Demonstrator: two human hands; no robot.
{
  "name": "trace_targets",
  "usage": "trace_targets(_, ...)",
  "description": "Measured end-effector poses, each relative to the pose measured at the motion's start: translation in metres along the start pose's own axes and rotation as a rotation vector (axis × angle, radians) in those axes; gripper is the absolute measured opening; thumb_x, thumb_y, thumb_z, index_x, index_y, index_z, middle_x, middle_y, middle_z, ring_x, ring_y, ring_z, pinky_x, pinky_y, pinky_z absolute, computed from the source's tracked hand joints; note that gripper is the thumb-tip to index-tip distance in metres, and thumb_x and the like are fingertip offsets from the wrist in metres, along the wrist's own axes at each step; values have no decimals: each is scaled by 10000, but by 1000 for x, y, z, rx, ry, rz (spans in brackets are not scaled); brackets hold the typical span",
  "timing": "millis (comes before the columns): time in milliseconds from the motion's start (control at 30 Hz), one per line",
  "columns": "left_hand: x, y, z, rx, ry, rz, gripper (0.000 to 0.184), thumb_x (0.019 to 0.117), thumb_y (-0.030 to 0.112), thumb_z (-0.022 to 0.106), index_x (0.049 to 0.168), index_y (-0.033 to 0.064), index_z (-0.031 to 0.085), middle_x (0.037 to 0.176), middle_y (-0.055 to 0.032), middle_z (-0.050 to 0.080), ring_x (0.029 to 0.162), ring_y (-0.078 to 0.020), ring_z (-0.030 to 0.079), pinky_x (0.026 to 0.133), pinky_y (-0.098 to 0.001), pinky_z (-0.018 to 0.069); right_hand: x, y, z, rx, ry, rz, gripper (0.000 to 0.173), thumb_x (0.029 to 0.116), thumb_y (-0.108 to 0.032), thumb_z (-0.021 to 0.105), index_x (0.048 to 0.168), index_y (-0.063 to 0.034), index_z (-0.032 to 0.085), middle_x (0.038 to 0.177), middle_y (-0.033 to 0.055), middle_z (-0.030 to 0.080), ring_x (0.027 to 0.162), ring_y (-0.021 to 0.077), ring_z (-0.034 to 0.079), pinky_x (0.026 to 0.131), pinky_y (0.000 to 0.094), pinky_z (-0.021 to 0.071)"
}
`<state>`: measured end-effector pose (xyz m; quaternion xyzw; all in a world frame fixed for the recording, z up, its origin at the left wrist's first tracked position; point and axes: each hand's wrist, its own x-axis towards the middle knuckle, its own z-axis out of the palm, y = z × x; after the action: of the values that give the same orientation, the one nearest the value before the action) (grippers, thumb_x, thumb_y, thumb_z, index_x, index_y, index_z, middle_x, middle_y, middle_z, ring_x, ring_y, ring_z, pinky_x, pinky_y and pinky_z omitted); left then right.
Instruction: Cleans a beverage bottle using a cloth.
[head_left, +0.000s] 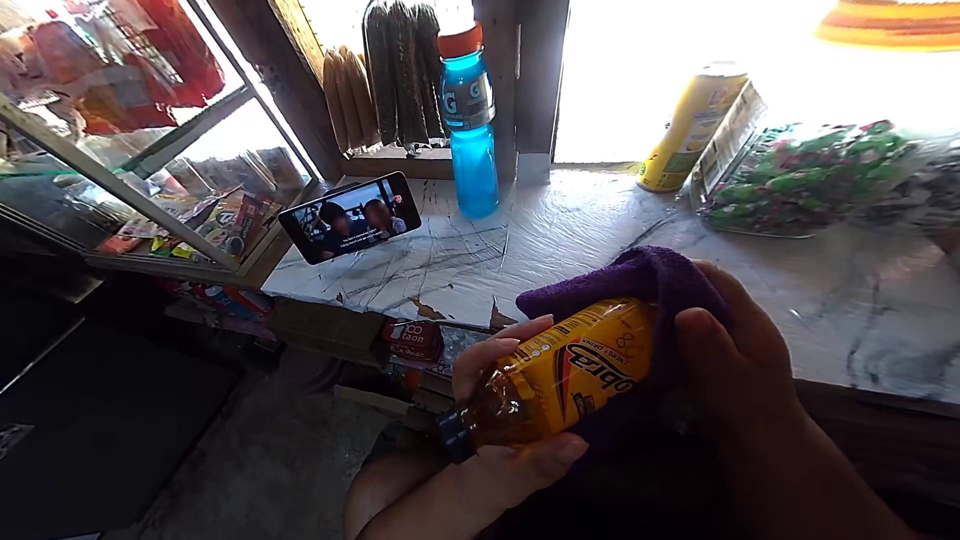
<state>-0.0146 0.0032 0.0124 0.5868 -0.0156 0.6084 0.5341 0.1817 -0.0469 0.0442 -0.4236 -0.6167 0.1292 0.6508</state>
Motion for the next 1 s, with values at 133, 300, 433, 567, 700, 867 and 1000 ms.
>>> trace_targets(133, -1, 1, 0, -2, 19, -14, 609, 853, 325, 822, 1375, 205, 533, 1352, -23, 635, 1249, -141, 613, 1039, -308, 522, -1, 0, 0, -25, 16, -9, 271, 1082, -423, 438, 1280, -319, 591, 1065, -254, 650, 979, -138, 608, 844, 95, 524)
trace_targets(300, -1, 1, -3, -7, 4, -19, 628, 852, 347, 818, 1386, 207, 519, 1366, -39, 617, 1252, -157, 605, 1039, -313, 515, -3, 0, 0, -89, 62, 19, 279, 1105, -410, 358, 1193, -304, 600, 1002, -256, 648, 958, -150, 606, 834, 98, 526)
trace_targets(433, 1, 4, 0, 62, -3, 0, 637, 842, 355, 824, 1382, 204, 521, 1354, -37, 629, 1250, -150, 608, 1046, -304, 509, -4, -2, 2, -112, 102, 47, 285, 1109, -419, 325, 1154, -306, 584, 992, -264, 644, 964, -155, 604, 847, 102, 525)
trace_targets(567, 0, 2, -1, 79, -31, 18, 662, 830, 290, 842, 1391, 222, 498, 1373, -47, 615, 1270, -166, 598, 1062, -314, 504, -4, -1, 1, -3, 79, 52, 259, 1095, -421, 385, 1236, -366, 596, 1056, -275, 660, 992, -135, 617, 869, 110, 530)
trace_targets(700, 0, 2, 0, 63, -28, 15, 644, 828, 247, 846, 1377, 219, 510, 1377, -39, 611, 1279, -163, 592, 1060, -314, 508, 2, 1, -2, 86, -74, 8, 401, 982, -494, 613, 1349, -347, 550, 1160, -241, 643, 1034, -97, 620, 868, 126, 547)
trace_targets(867, 0, 1, -2, 66, 2, 2, 620, 852, 282, 827, 1378, 208, 507, 1364, -38, 621, 1248, -144, 611, 1038, -292, 520, 6, 2, -5, 90, -168, -6, 477, 952, -523, 646, 1354, -292, 535, 1165, -199, 637, 1034, -71, 623, 871, 131, 549)
trace_targets(1000, 1, 1, -3, 65, 18, -17, 618, 858, 317, 820, 1374, 197, 500, 1347, -23, 630, 1228, -132, 622, 1033, -289, 524, 4, 3, -6, 84, -150, 2, 381, 1021, -476, 552, 1368, -317, 543, 1166, -219, 640, 1036, -92, 618, 877, 119, 540)
